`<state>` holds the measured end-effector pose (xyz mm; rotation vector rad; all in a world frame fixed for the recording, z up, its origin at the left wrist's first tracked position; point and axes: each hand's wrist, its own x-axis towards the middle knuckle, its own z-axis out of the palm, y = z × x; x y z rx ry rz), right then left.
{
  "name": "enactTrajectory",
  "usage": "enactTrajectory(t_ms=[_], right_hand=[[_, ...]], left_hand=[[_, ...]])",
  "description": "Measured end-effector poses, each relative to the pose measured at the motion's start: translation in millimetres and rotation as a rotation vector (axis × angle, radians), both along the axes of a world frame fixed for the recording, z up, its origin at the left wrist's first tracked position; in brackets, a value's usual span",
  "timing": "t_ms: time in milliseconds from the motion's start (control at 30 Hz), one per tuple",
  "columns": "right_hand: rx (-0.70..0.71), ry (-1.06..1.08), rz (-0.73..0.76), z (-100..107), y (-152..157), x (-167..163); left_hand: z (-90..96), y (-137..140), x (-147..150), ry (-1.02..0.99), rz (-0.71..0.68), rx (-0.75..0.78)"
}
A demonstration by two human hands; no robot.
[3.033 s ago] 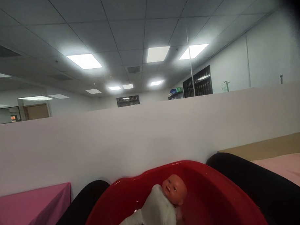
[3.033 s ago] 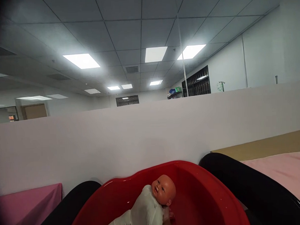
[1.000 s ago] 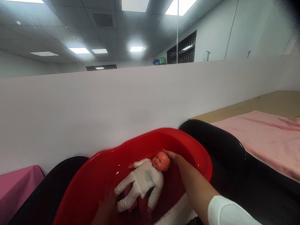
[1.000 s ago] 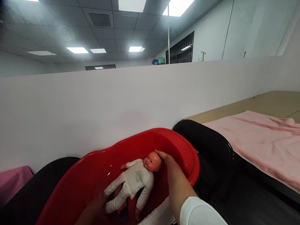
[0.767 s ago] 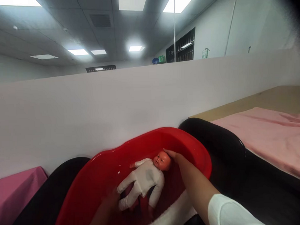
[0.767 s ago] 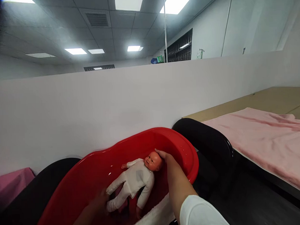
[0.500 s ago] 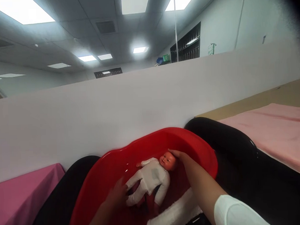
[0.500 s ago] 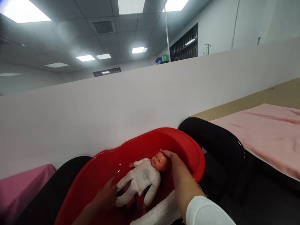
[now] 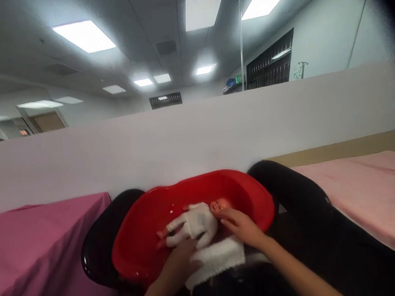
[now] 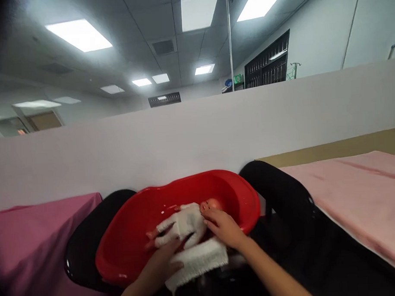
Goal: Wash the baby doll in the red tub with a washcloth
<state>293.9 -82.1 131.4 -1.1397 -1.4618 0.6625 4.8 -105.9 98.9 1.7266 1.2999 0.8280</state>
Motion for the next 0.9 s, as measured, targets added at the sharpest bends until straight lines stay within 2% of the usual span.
enactTrajectory(t_ms=[33,100,200,300,367,433,500,600,700,767,833,900], right_hand=[[0.007,-0.038,0.018,-8.2,-30.5,4.3],[-0.034,-0.038,-0.039,-37.8,-88.4,16.0],[-0.250,0.107,-0.205,-107.7,-162.3,38.0],[-0.450,0.223,-0.341,-173.2,-213.6,57.4],[-0.461,0.266,-0.402,-195.5,-231.2,68.4],[-0.441,0.256,-0.415,-200.0,-236.2,78.5],[-0.435,0.168,-0.391,-195.6,-233.0,87.6],[-0.422,0.034,-0.356,-190.1,-226.2,97.1],[-0.395,0.005,-0.350,-192.7,-226.2,99.4],[-0.385,-0.021,-0.344,-195.1,-229.2,97.9],[-0.387,-0.058,-0.340,-195.9,-231.7,95.9],[-0.395,-0.089,-0.335,-196.4,-231.7,94.7]], left_hand=[[-0.1,-4.9,5.1,0.070,-0.031,0.091],[-1.7,-17.3,13.9,0.147,0.033,0.239],[-13.8,-47.5,30.5,0.179,0.256,0.449],[-44.5,-86.6,53.9,0.214,0.478,0.528],[-72.2,-109.3,68.5,0.181,0.562,0.475],[-97.6,-124.6,78.5,0.032,0.659,0.326],[-114.0,-130.5,83.1,-0.254,0.743,0.060],[-117.9,-126.1,80.8,-0.748,0.704,-0.287],[-106.2,-117.5,72.2,-1.084,0.570,-0.347],[-97.8,-112.2,67.3,-1.193,0.551,-0.343],[-92.6,-106.0,64.9,-1.207,0.609,-0.349],[-91.4,-98.6,64.2,-1.130,0.685,-0.359]])
